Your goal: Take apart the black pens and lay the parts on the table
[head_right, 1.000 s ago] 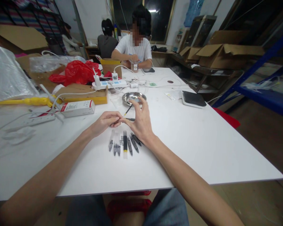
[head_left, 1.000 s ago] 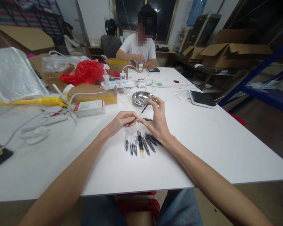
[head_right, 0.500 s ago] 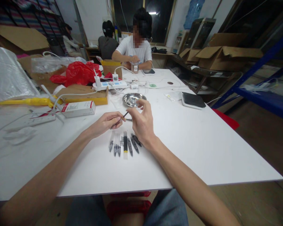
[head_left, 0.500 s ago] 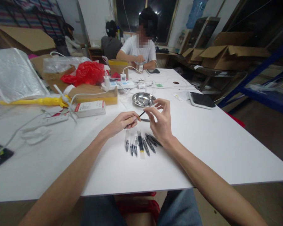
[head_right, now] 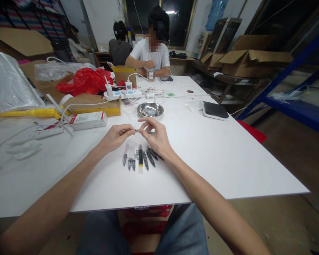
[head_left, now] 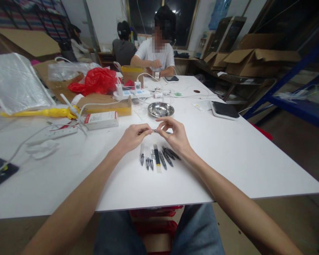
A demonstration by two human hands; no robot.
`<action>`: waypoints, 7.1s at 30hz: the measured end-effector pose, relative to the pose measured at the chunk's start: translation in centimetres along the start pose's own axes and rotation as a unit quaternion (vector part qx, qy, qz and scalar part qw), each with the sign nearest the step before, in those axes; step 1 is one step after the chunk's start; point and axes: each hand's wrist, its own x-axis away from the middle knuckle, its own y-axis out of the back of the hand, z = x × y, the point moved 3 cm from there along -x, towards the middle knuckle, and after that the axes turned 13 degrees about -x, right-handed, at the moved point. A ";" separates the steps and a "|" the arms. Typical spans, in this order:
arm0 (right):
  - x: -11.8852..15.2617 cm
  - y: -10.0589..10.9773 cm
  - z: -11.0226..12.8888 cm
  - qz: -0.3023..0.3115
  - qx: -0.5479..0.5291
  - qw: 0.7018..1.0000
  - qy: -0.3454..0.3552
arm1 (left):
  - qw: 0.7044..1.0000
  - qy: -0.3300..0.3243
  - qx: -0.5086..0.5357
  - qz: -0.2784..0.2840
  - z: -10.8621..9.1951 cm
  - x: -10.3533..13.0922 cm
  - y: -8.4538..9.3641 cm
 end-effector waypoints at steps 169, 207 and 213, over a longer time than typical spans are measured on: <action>1.4 3.2 -4.7 -0.061 -0.034 0.988 -0.135 | 0.996 -0.038 -0.085 -0.012 -1.3 1.2 -2.5; 1.4 1.1 -1.5 0.026 0.076 0.987 0.142 | 0.992 -0.069 -0.091 -0.059 -0.1 0.6 -1.3; 2.0 -0.5 -1.4 0.120 0.171 0.960 0.185 | 0.990 -0.077 -0.117 -0.012 -0.6 0.9 -2.0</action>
